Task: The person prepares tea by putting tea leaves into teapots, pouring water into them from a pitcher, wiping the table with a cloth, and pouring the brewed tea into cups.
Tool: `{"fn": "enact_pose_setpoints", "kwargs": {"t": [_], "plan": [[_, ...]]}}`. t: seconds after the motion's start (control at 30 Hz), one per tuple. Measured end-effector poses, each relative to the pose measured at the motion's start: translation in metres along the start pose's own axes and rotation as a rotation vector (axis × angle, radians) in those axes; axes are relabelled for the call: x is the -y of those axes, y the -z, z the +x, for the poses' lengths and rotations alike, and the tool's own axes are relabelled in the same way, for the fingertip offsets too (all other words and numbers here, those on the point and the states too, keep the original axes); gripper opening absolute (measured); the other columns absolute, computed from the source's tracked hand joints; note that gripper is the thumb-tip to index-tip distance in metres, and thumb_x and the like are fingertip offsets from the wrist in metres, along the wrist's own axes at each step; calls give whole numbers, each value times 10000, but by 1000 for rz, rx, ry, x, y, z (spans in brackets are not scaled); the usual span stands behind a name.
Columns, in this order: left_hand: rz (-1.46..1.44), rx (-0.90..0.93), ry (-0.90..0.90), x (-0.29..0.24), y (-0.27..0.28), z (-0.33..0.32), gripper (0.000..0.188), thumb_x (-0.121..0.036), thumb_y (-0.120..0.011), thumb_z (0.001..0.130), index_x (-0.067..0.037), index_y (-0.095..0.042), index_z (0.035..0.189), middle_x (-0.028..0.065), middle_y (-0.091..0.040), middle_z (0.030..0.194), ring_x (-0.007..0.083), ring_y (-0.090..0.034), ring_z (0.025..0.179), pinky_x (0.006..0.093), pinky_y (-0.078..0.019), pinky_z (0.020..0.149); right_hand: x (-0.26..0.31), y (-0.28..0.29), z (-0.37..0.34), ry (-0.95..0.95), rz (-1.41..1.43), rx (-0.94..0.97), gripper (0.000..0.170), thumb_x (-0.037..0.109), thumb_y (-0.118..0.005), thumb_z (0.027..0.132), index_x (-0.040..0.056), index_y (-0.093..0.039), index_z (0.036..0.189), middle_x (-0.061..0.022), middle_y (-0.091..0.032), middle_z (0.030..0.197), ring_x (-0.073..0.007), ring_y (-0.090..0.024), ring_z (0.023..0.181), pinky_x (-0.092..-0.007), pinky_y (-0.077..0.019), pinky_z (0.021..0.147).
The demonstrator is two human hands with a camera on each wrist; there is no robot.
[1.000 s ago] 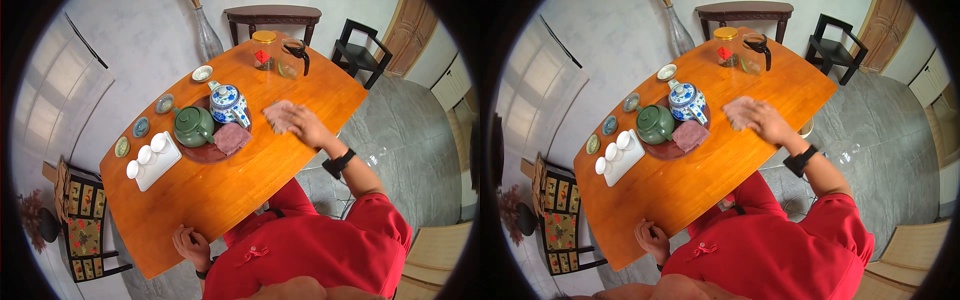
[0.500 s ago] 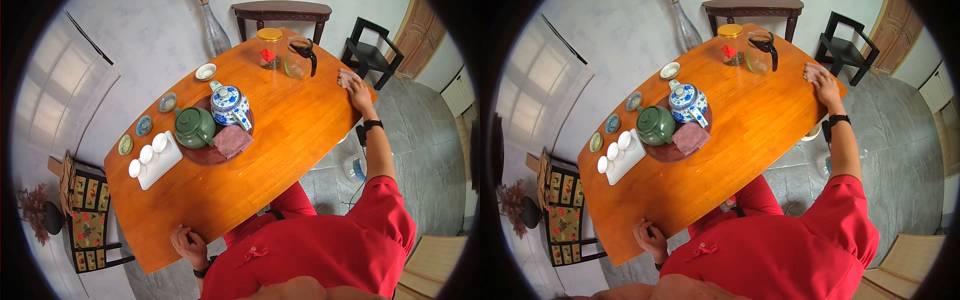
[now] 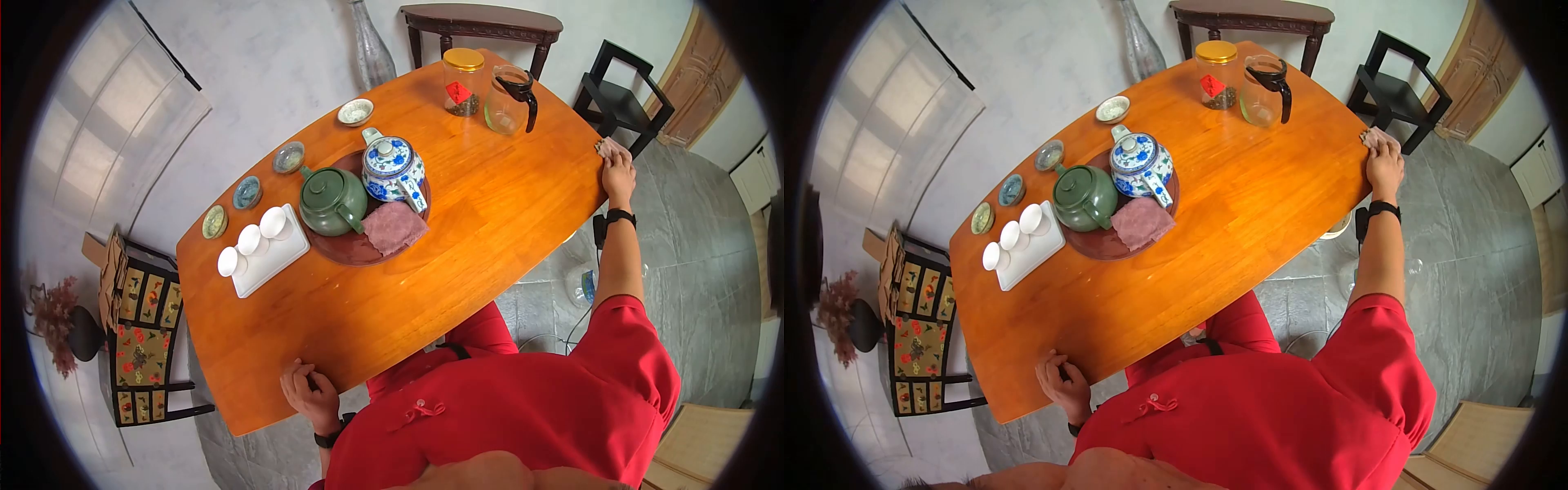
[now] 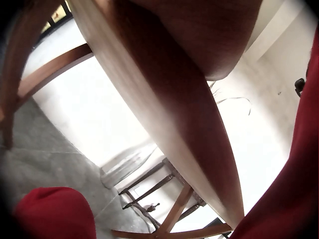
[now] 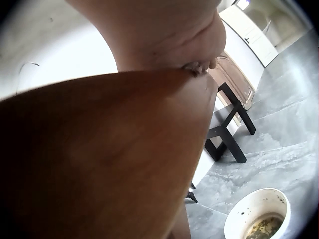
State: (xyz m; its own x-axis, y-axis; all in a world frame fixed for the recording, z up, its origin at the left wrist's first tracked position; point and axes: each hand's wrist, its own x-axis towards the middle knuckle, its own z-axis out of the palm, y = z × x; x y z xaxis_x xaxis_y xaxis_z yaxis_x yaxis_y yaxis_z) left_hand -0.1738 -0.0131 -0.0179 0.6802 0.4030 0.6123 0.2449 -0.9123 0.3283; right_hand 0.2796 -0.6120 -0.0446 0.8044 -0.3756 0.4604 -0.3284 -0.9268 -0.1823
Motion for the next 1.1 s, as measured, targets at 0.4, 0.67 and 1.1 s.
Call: {"fn": "enact_pose_setpoints", "kwargs": {"t": [0.4, 0.67, 1.1], "plan": [[-11, -11, -30, 4, 0, 0, 129, 69, -533, 743, -29, -571, 819, 138, -613, 900, 329, -599, 901, 428, -468, 803, 27, 17, -29, -228, 43, -15, 461, 343, -451, 923, 193, -524, 1353, -76, -378, 1499, -375, -343, 1352, -524, -349, 1064], [-14, -28, -52, 2, 1, 1, 130, 72, -529, 743, -20, -569, 825, 143, -613, 902, 336, -600, 881, 424, -475, 787, 33, 25, -32, -244, 48, -9, 471, 344, -441, 916, 176, -527, 1347, -76, -374, 1500, -374, -345, 1349, -522, -357, 1059], [-19, -19, -50, 2, 1, 2, 124, 66, -528, 743, -21, -566, 822, 140, -610, 894, 334, -600, 892, 424, -476, 789, 28, 19, -33, -198, 58, -21, 475, 347, -462, 906, 157, -539, 1334, -89, -385, 1491, -383, -344, 1347, -516, -349, 1068]]}}
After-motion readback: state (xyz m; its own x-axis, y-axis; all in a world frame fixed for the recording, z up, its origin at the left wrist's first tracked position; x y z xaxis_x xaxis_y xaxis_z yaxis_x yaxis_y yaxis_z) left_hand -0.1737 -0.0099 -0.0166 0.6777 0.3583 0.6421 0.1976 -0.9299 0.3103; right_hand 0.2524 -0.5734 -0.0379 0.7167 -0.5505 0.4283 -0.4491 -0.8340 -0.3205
